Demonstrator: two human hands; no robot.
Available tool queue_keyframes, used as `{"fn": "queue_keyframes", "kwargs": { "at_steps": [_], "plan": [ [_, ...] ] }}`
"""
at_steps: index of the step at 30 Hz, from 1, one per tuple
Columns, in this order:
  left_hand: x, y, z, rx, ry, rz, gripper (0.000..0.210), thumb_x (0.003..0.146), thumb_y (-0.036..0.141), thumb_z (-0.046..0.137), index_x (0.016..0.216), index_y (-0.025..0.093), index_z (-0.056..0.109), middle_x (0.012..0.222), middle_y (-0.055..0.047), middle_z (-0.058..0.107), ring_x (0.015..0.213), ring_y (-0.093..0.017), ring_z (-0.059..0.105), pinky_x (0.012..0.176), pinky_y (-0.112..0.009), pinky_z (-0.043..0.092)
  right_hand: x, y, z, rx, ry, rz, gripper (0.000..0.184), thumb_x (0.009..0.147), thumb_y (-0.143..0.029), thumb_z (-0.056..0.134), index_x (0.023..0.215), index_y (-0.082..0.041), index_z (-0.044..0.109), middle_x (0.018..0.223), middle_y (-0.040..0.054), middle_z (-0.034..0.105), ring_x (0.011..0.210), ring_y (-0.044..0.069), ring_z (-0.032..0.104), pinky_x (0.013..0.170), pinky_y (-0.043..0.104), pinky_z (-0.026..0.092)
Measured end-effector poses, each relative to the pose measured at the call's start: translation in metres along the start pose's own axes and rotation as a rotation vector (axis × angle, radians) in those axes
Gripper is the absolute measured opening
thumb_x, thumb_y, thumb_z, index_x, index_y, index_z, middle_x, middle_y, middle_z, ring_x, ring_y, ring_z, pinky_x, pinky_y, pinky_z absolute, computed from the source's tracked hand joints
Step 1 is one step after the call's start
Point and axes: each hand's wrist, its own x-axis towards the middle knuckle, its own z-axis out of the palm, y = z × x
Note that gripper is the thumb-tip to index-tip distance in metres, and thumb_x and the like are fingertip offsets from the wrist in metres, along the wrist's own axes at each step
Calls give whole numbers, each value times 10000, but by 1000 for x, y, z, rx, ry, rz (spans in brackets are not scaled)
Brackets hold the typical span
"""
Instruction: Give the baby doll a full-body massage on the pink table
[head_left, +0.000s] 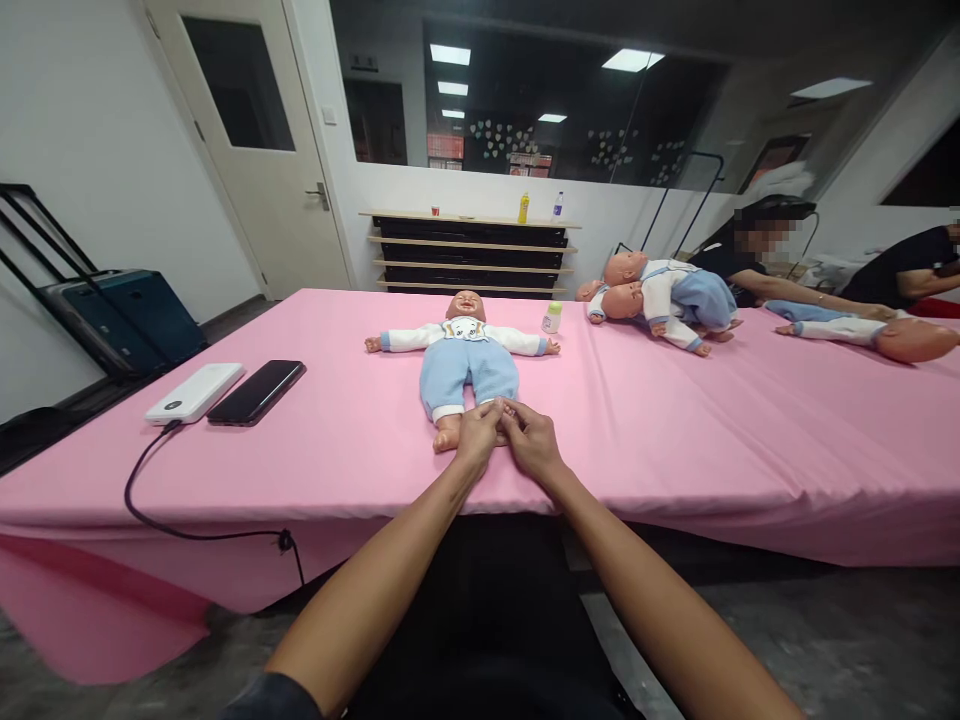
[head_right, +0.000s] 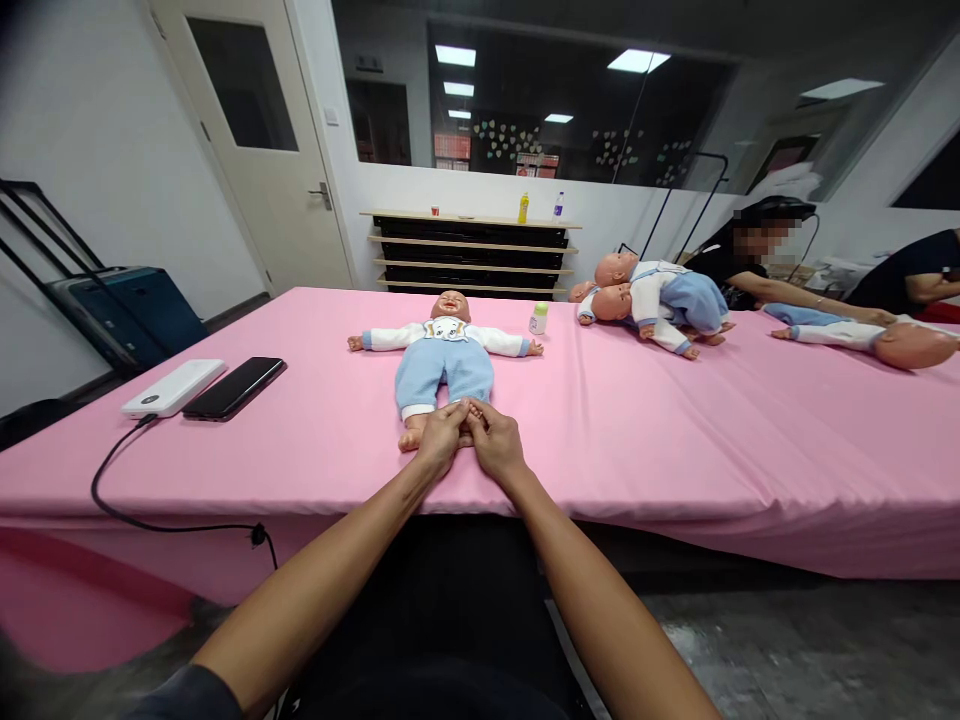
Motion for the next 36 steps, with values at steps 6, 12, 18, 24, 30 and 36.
{"fn": "queue_keyframes", "kwargs": {
  "at_steps": [6, 12, 18, 24, 30, 36],
  "plan": [
    [-1, -4, -1, 69, -9, 70, 386, 800, 486, 684, 866, 111, 627, 703, -23, 581, 631, -116, 590, 596, -249, 549, 1, 1, 2, 48, 63, 48, 345, 975, -399, 465, 1167, -224, 692, 1090, 35, 728, 975, 205, 694, 883, 344, 568],
    [3, -6, -3, 93, -1, 71, 382, 882, 468, 575, 1025, 118, 626, 927, -111, 670, 785, -157, 644, 662, -263, 557, -1, -8, 1, -224, 76, -57, 337, 971, -380, 484, 1221, -249, 669, 1127, 55, 709, 995, 211, 677, 914, 354, 536],
    [-3, -2, 0, 189, -1, 92, 315, 843, 397, 654, 1004, 127, 659, 879, -80, 666, 761, -132, 621, 668, -227, 536, 0, 0, 0, -93, 121, -2, 365, 994, -402, 423, 1172, -231, 693, 1112, 52, 713, 967, 199, 683, 878, 338, 548],
    [-9, 2, 6, 314, -20, 185, 371, 860, 442, 629, 1086, 149, 645, 832, -57, 661, 693, -123, 608, 593, -203, 512, 0, -2, 0, -55, 129, 40, 403, 1007, -431, 371, 1167, -213, 669, 1020, 64, 721, 884, 193, 685, 808, 332, 559],
    [-5, -2, 2, 250, -57, 143, 460, 854, 573, 577, 1038, 152, 611, 706, 1, 574, 467, -88, 545, 409, -203, 470, 0, -9, -1, -74, 141, -46, 366, 998, -391, 412, 1215, -248, 671, 1142, 53, 700, 1012, 204, 671, 937, 355, 531],
    [-4, -3, 0, 217, -93, 79, 463, 854, 569, 570, 1034, 143, 590, 708, -4, 582, 436, -85, 541, 375, -200, 455, -2, -8, -2, 35, 144, 60, 375, 1005, -427, 395, 1115, -222, 689, 1021, 34, 730, 904, 182, 696, 817, 307, 563]
  ]
}}
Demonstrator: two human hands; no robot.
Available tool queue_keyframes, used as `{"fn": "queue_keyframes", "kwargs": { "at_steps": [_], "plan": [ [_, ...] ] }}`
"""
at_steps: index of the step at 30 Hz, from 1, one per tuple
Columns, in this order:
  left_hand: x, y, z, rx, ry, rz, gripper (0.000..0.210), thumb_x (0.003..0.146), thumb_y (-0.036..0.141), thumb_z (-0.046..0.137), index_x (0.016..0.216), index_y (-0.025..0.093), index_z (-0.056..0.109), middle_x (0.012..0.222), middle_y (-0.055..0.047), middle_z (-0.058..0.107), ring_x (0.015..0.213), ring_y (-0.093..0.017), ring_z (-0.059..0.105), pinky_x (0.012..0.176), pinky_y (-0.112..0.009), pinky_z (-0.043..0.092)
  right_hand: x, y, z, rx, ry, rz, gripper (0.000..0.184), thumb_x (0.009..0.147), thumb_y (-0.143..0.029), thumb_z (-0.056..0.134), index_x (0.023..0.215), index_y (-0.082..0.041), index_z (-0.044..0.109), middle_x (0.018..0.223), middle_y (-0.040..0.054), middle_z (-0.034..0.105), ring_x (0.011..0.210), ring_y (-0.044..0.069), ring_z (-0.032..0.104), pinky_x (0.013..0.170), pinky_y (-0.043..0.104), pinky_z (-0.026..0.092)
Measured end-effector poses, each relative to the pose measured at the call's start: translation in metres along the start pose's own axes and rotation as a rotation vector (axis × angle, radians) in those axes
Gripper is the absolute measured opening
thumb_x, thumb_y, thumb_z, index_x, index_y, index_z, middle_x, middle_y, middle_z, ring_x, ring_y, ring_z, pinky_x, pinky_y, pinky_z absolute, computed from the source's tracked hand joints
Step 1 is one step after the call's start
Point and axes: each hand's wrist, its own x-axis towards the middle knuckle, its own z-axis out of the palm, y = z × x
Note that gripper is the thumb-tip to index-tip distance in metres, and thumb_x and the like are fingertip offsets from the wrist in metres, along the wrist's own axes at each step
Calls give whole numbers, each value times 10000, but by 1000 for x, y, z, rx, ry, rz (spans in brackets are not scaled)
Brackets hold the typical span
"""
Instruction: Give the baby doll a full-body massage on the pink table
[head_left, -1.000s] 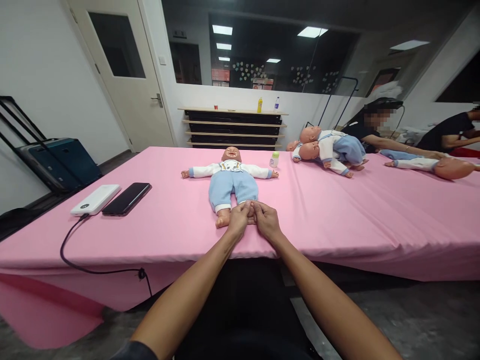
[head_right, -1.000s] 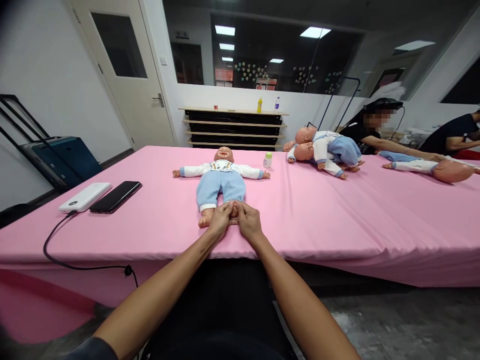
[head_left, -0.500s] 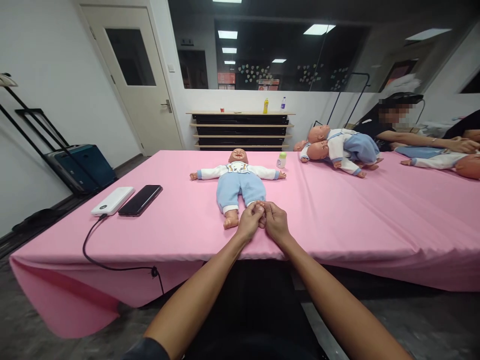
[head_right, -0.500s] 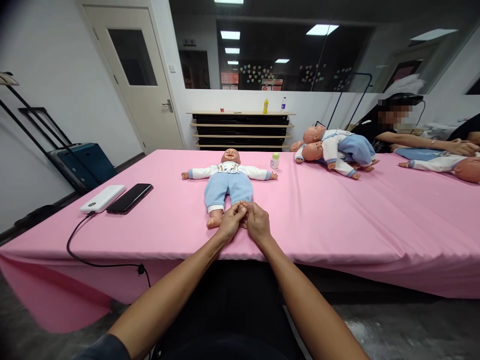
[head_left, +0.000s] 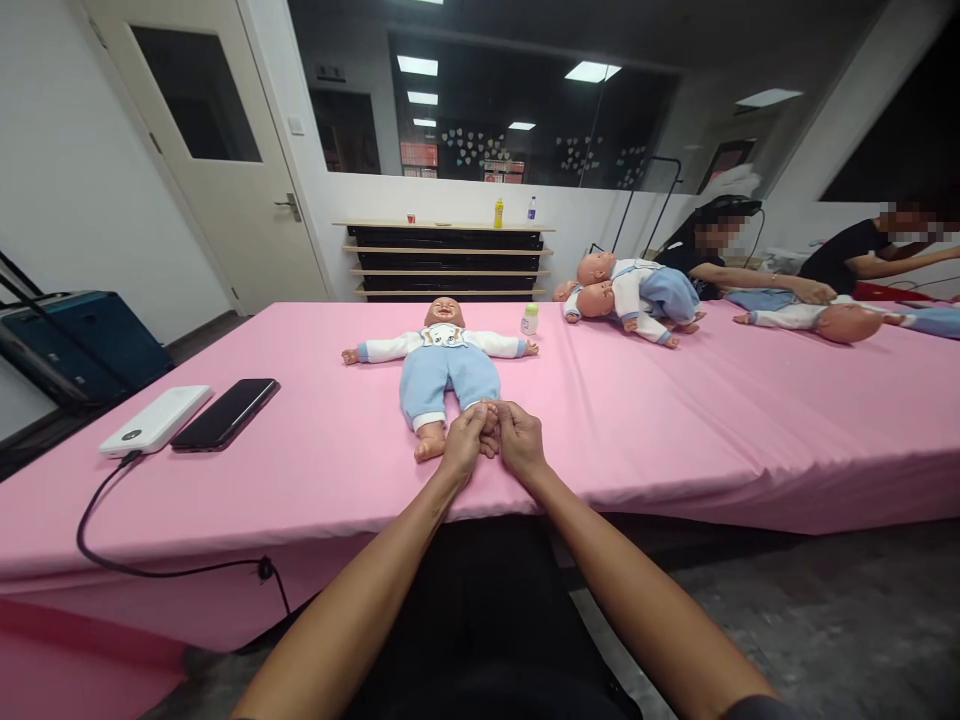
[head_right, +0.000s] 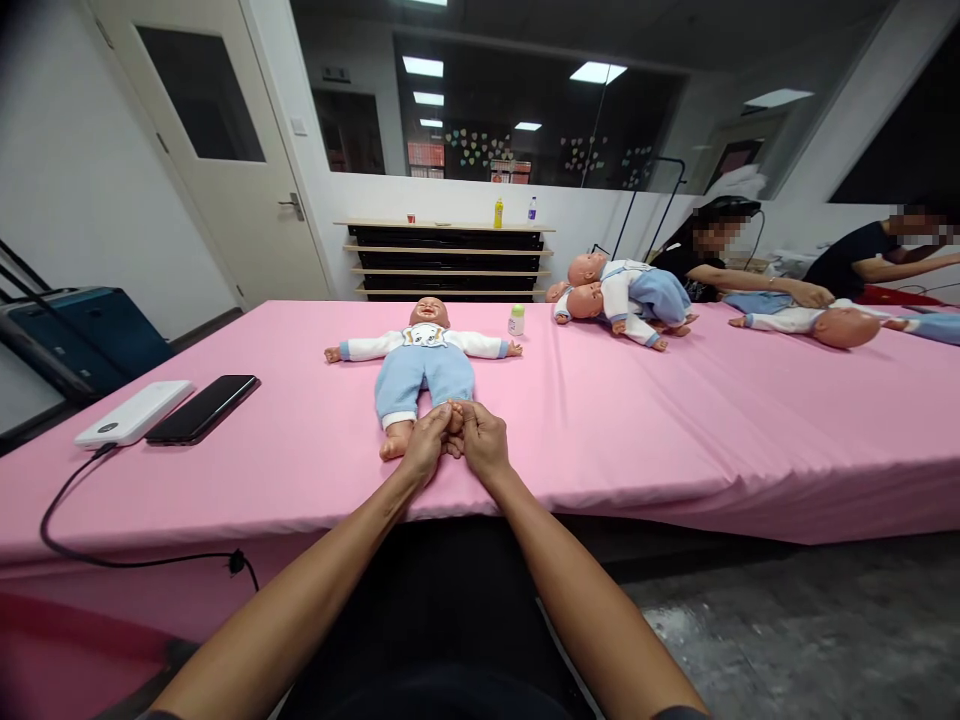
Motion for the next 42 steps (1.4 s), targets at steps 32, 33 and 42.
{"fn": "queue_keyframes", "kwargs": {
  "at_steps": [32, 33, 42],
  "plan": [
    [0, 5, -7, -109, -103, -161, 555, 831, 311, 615, 1350, 124, 551, 914, -104, 704, 538, -90, 587, 477, -204, 487, 2, 0, -1, -226, 77, 106, 431, 1005, -498, 330, 964, -212, 649, 809, 31, 706, 706, 158, 646, 643, 244, 466],
    [1, 5, -7, -118, -88, -166, 532, 841, 316, 599, 1337, 128, 561, 931, -109, 706, 544, -96, 597, 466, -203, 485, 2, 0, 0, -227, 77, 109, 427, 1006, -493, 325, 976, -212, 645, 827, 34, 709, 716, 161, 652, 645, 247, 470],
    [-1, 11, -4, -146, -26, -165, 525, 846, 311, 589, 1336, 128, 547, 969, -127, 710, 621, -135, 645, 456, -208, 490, -1, -6, 0, -287, 21, 16, 323, 973, -479, 437, 1032, -226, 631, 896, 40, 712, 766, 173, 655, 688, 252, 476]
  ]
}}
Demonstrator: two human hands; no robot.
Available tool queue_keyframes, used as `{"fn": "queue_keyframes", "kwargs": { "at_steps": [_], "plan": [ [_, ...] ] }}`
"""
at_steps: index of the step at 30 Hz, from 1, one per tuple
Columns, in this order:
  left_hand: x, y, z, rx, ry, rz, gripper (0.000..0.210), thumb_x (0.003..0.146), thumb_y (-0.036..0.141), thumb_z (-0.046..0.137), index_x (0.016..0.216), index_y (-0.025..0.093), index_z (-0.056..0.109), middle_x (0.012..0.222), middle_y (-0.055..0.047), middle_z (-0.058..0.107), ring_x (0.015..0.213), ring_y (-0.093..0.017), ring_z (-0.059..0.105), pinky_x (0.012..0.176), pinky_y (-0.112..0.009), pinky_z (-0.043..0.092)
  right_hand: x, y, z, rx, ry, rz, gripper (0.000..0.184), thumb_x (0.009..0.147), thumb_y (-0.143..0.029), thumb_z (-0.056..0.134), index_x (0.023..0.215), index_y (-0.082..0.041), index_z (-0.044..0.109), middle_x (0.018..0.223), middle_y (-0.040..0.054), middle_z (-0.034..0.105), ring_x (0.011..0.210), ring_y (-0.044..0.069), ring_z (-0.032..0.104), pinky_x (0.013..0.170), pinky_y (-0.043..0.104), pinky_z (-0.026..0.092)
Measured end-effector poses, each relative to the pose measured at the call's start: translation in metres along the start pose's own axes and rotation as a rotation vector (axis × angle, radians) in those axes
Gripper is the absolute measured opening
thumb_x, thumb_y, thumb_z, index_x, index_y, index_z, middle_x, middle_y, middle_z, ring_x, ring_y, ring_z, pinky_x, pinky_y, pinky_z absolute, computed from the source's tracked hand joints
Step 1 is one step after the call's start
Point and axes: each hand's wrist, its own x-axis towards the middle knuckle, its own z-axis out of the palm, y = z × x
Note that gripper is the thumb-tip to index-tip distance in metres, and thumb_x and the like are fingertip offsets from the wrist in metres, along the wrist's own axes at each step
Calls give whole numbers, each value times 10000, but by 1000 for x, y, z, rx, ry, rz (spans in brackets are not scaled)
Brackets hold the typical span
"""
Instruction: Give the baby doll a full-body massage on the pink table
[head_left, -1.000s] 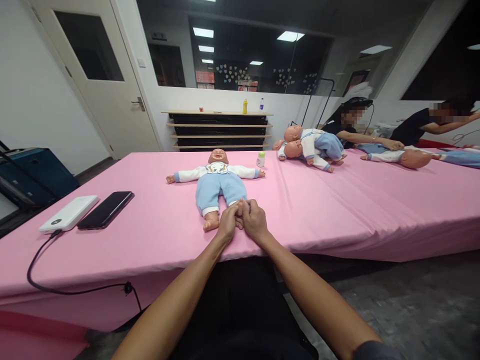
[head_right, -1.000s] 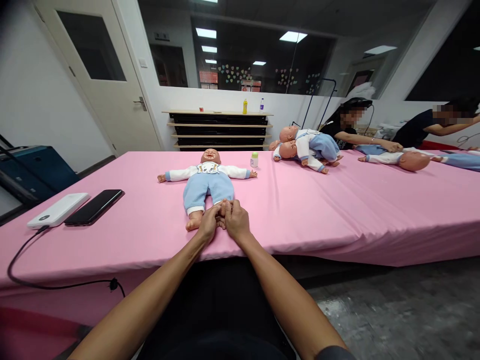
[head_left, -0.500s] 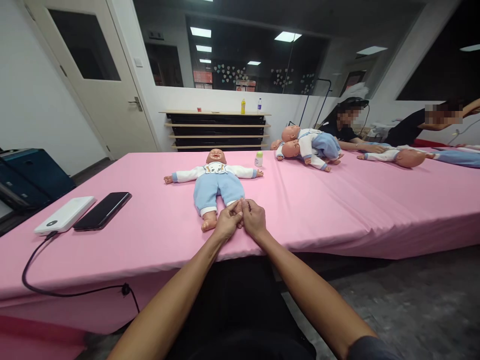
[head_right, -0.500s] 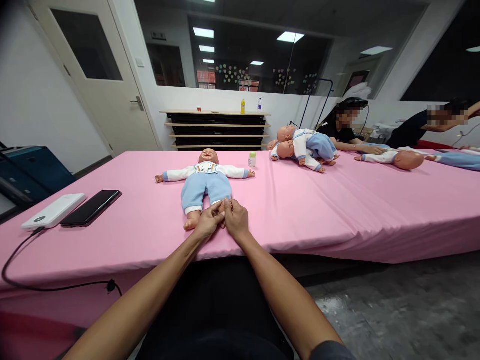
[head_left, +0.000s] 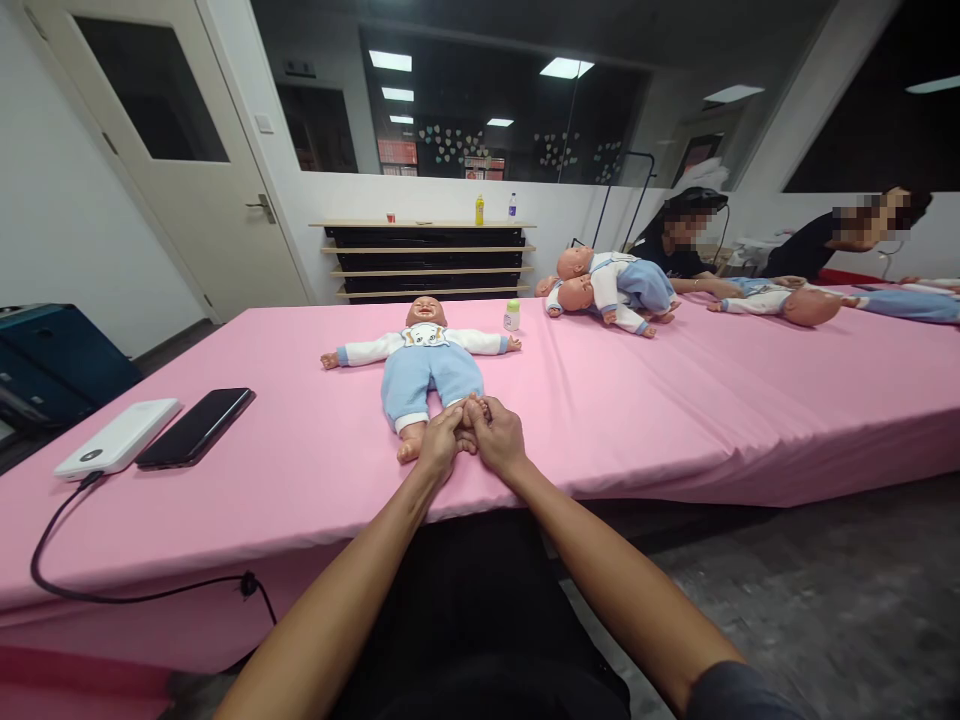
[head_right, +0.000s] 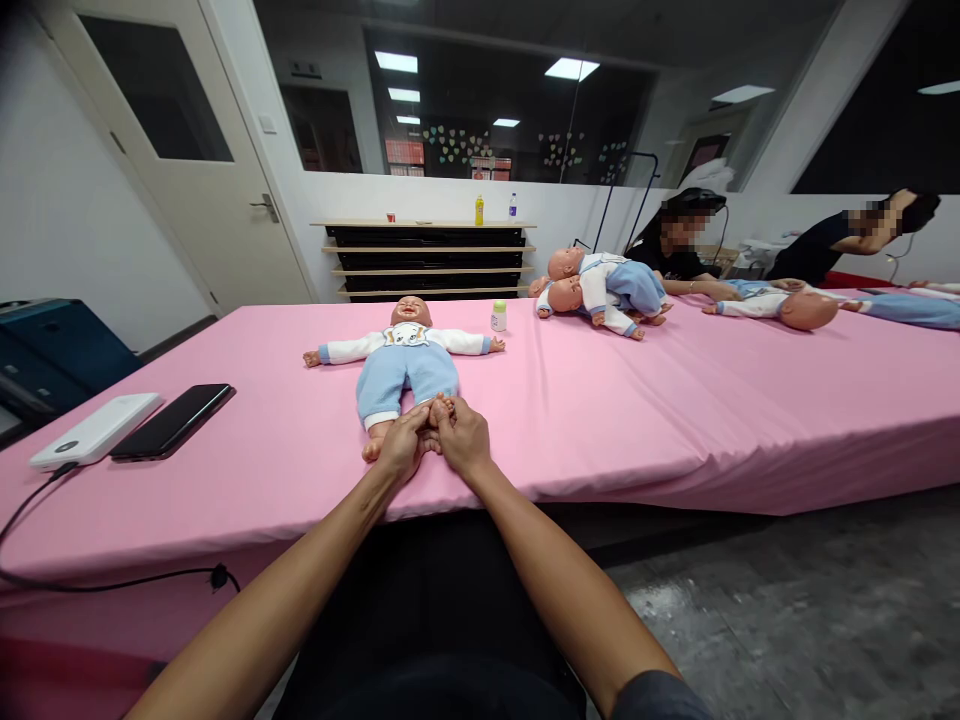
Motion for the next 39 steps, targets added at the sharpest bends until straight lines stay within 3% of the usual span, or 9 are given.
{"fn": "queue_keyframes", "kwargs": {
  "at_steps": [5, 12, 15, 20, 27, 30, 32, 35, 39],
  "plan": [
    [-4, 4, 1, 19, -40, 3, 591, 788, 268, 614, 1351, 107, 533, 938, -112, 702, 499, -96, 587, 448, -228, 497, 2, 5, 1, 12, 29, 59, 434, 1008, -492, 329, 871, -215, 635, 756, 21, 681, 668, 147, 614, 637, 232, 443],
    [-3, 0, 2, 208, -22, 67, 537, 842, 338, 600, 1341, 142, 564, 961, -105, 719, 518, -100, 593, 474, -226, 501, 1, 6, -1, 8, 70, 96, 462, 1011, -510, 300, 905, -210, 633, 779, 27, 686, 679, 146, 617, 635, 231, 437],
    [-3, -3, 6, 384, 57, 192, 452, 867, 362, 598, 1270, 162, 637, 1100, -116, 709, 721, -160, 664, 611, -259, 543, 1, 4, -3, -38, 66, 68, 409, 984, -531, 383, 964, -217, 644, 792, 27, 693, 690, 156, 620, 617, 231, 423],
    [-25, 1, 13, 612, 104, 382, 435, 849, 289, 616, 1277, 218, 640, 1256, -84, 657, 1123, -232, 614, 949, -333, 499, 2, 9, 0, -132, 105, 85, 475, 1023, -458, 291, 787, -207, 619, 716, 39, 669, 636, 158, 594, 596, 246, 382],
    [-70, 35, -32, 1456, 225, 629, 378, 928, 319, 448, 1237, 209, 637, 1164, -127, 616, 1083, -267, 563, 981, -395, 441, -1, 11, 10, -325, 109, 42, 263, 961, -292, 410, 801, -177, 585, 749, 76, 641, 664, 181, 573, 636, 273, 395],
    [-76, 49, -56, 1808, 251, 550, 415, 934, 405, 432, 1244, 203, 620, 1147, -162, 587, 1059, -304, 540, 914, -410, 444, -2, 10, 10, -316, 158, -75, 135, 859, -179, 477, 903, -154, 602, 854, 100, 641, 825, 226, 585, 774, 338, 456],
    [-76, 51, -65, 1915, 217, 418, 462, 931, 452, 432, 1298, 207, 569, 1014, -144, 609, 941, -292, 563, 816, -388, 453, -4, 7, 8, -289, 200, -239, 230, 820, -139, 483, 1013, -139, 607, 990, 130, 632, 1000, 262, 565, 907, 408, 453],
    [-71, 47, -69, 1895, 152, 341, 495, 945, 445, 417, 1395, 244, 467, 940, -99, 621, 876, -258, 574, 767, -344, 438, -10, -1, 5, -250, 176, -534, 325, 819, -135, 486, 1124, -157, 594, 1138, 140, 598, 1152, 282, 514, 1001, 462, 433],
    [-63, 42, -74, 1689, 79, 396, 440, 934, 369, 465, 1362, 280, 518, 990, -81, 631, 894, -230, 577, 774, -326, 430, -15, -24, 13, -214, 85, -755, 341, 836, -147, 481, 1162, -170, 579, 1121, 131, 605, 1056, 256, 565, 909, 427, 500]
  ]
}}
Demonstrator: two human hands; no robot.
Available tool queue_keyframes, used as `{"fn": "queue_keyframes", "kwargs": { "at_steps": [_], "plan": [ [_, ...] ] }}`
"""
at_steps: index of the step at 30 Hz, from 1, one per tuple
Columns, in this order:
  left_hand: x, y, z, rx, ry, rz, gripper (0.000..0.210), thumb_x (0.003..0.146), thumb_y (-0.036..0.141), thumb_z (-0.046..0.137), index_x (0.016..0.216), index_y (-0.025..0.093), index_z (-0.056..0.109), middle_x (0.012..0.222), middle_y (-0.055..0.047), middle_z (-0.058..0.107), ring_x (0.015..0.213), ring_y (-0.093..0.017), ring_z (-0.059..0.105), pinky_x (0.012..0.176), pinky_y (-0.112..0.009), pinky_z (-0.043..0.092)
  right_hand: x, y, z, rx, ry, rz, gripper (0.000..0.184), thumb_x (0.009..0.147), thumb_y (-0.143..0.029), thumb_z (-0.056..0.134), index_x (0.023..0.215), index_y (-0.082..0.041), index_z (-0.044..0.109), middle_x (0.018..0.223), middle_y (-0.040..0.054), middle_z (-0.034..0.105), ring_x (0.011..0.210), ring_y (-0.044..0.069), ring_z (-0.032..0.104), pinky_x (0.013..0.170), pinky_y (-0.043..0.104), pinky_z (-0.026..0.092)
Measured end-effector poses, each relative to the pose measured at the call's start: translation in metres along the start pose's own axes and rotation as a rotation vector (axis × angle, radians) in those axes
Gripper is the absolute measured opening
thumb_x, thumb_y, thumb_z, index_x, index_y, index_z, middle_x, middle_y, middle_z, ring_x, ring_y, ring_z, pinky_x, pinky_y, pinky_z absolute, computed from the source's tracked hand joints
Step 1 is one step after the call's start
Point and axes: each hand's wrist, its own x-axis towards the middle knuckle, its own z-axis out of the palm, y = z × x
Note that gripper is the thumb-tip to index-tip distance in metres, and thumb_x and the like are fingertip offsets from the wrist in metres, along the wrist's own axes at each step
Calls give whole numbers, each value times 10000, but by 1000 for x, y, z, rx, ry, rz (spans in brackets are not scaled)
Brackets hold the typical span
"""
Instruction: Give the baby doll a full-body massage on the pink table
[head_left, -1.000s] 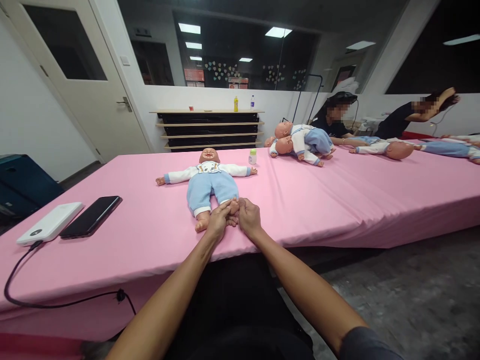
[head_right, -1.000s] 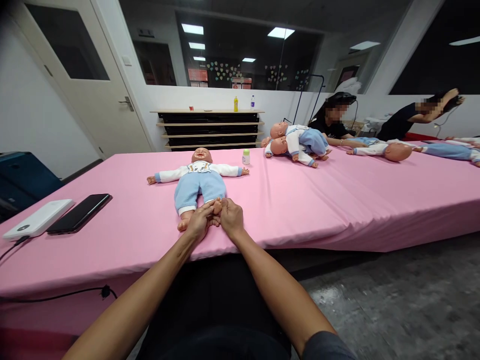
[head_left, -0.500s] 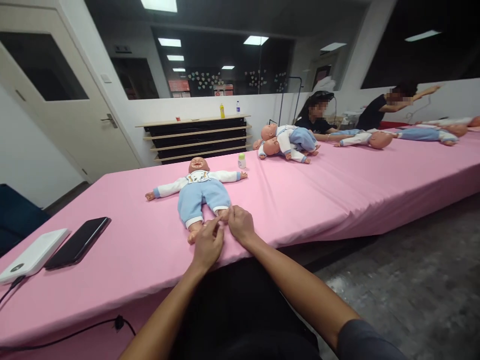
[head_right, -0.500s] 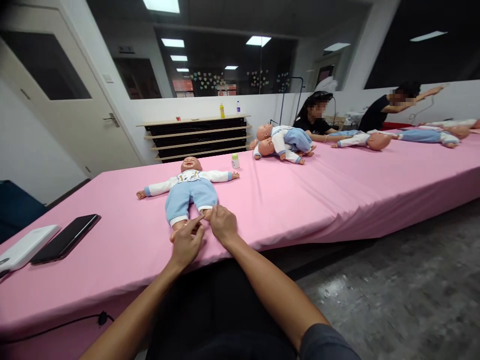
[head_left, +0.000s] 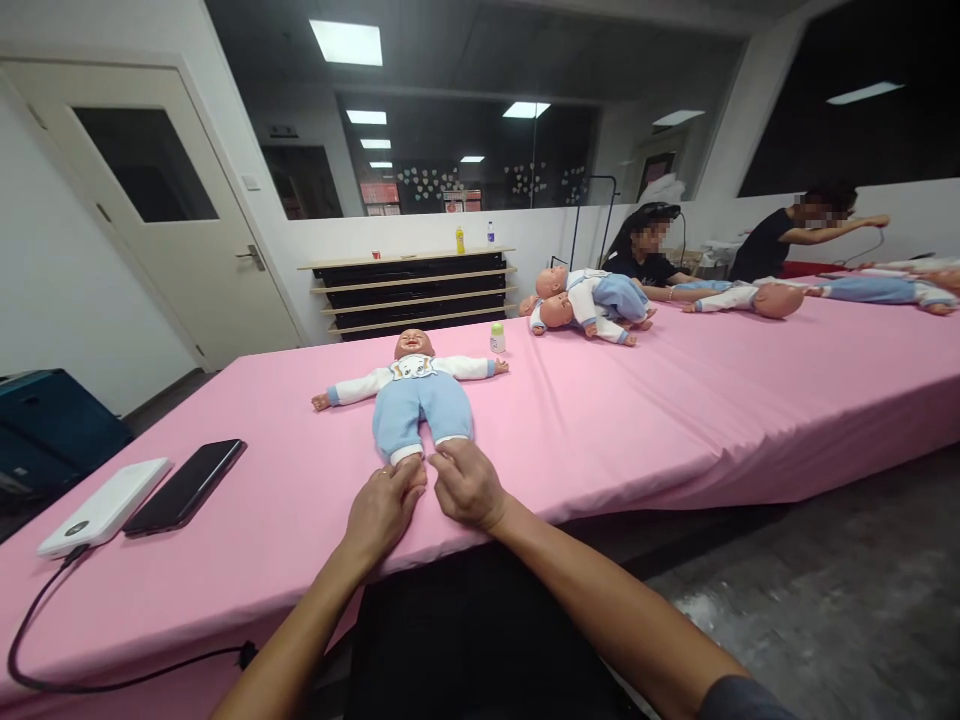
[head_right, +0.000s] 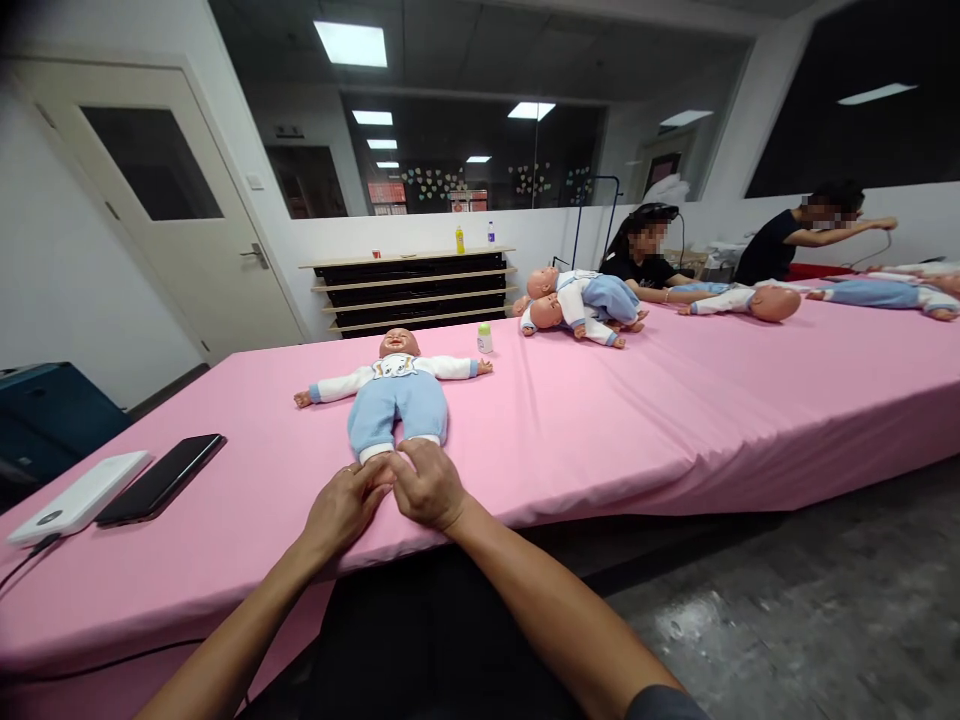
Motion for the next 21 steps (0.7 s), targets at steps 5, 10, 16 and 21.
{"fn": "queue_keyframes", "kwargs": {
  "at_steps": [5, 10, 16, 21],
  "plan": [
    [3, -17, 1, -536, 184, -127, 421, 857, 336, 598, 1265, 234, 617, 1012, -55, 666, 904, -197, 609, 835, -321, 469, 23, -24, 28, 107, -130, 127, 300, 895, -195, 475, 1168, -151, 591, 1127, 131, 590, 986, 214, 594, 806, 329, 530],
    [4, -24, -1, -1164, 176, -217, 546, 791, 380, 715, 1286, 175, 605, 1290, -107, 624, 1178, -240, 583, 1019, -354, 459, 21, -27, 46, 294, -158, 330, 347, 977, -315, 480, 1306, -241, 562, 1130, 95, 577, 980, 180, 598, 881, 319, 527],
    [-1, -15, 1, -1406, 126, -299, 612, 782, 387, 736, 1338, 187, 576, 1277, -131, 624, 773, -141, 670, 693, -289, 581, 17, -21, 50, 397, -86, 334, 279, 980, -262, 469, 1203, -215, 629, 1139, 106, 575, 1038, 194, 584, 931, 355, 521],
    [-2, -5, 5, -1738, 76, -362, 536, 825, 345, 706, 1327, 209, 573, 1313, -114, 605, 1040, -189, 655, 859, -318, 577, 15, -22, 52, 393, -148, 291, 370, 985, -205, 409, 1328, -227, 547, 1285, 107, 540, 1144, 199, 568, 959, 348, 518]
  ]
}}
